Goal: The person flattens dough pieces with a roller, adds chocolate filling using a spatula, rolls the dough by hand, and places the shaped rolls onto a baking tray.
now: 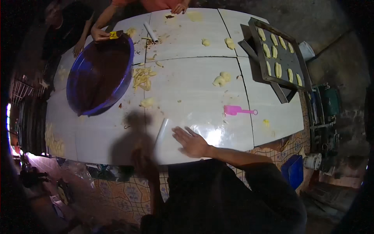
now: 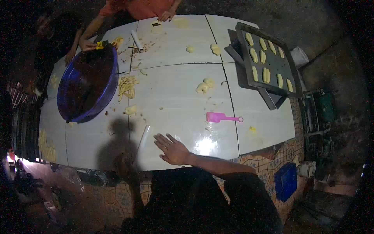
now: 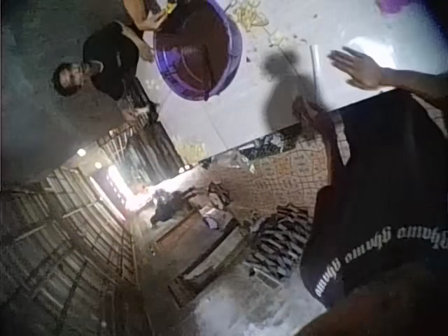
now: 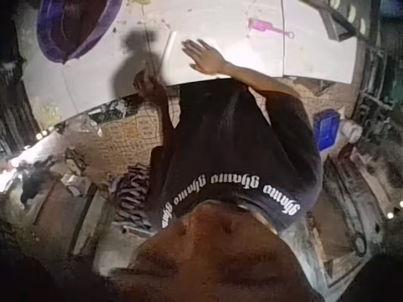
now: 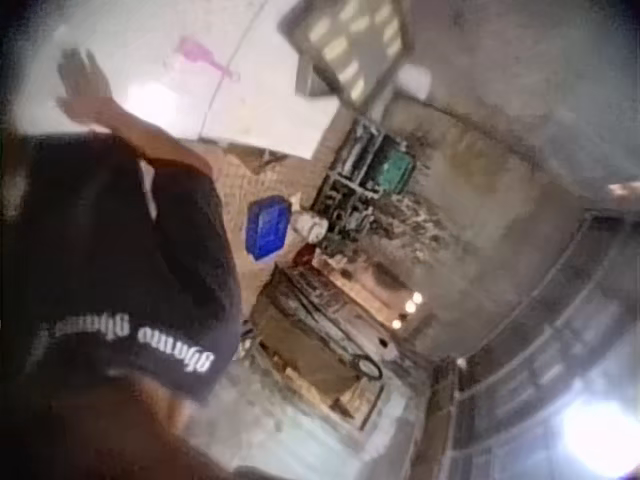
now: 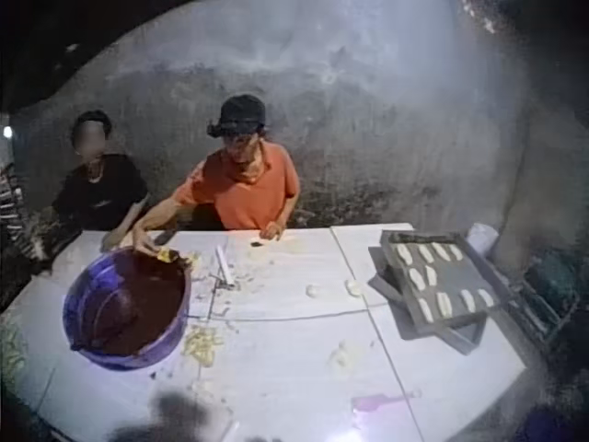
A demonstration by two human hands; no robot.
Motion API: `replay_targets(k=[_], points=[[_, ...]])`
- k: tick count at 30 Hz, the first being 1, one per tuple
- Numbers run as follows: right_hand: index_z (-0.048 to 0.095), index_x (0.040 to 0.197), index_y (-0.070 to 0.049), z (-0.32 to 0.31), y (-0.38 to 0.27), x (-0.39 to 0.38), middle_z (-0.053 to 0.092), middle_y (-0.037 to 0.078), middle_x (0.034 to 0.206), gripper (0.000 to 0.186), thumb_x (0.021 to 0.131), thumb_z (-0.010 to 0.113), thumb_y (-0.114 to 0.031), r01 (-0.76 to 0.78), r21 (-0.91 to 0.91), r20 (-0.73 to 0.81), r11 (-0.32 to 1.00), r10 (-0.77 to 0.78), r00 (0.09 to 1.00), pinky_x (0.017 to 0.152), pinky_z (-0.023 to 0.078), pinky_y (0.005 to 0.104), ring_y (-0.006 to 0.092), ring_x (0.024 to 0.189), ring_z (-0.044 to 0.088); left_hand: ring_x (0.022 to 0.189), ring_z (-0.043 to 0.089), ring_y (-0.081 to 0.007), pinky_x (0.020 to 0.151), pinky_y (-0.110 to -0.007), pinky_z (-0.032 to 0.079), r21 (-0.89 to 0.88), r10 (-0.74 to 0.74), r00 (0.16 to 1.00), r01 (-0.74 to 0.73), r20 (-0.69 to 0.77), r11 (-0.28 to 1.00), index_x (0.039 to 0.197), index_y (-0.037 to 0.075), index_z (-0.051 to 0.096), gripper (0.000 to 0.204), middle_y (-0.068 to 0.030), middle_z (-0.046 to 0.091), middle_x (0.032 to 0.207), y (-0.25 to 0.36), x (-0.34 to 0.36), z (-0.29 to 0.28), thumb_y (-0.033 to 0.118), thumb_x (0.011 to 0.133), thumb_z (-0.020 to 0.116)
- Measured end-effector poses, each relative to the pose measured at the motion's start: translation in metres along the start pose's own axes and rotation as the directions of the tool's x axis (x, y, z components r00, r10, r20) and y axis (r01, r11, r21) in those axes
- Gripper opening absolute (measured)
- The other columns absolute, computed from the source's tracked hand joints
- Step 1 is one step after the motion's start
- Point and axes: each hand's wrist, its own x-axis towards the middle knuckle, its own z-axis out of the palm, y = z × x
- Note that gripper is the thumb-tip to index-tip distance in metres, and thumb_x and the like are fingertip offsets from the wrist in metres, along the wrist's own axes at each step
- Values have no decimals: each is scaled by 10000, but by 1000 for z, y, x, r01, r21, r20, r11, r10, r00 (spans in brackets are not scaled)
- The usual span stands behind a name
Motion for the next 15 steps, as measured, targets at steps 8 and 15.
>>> replay_targets(k=[8, 15], points=[[351, 1464, 96, -25, 87, 54, 280, 308, 1574, 759, 964, 512, -452, -457, -225, -299, 860, 386, 873, 1231, 182, 520, 414, 1487, 265, 1069, 632, -375, 935, -478, 501, -84, -468, 883, 464, -28, 882, 1077, -52, 688, 437, -212, 683, 1096, -47, 3, -10, 327, 1064, 470], [613, 1278, 42, -73, 21, 139, 660, 280, 1141, 426, 921, 594, -190, -282, 765, -107, 578, 547, 830, 931, 535, 483, 426, 1083, 643, 1015, 655, -280, 938, -407, 504, -409, -488, 869, 477, 86, 778, 1083, -21, 668, 203, -161, 685, 1047, 2, 11, -26, 124, 1007, 549]])
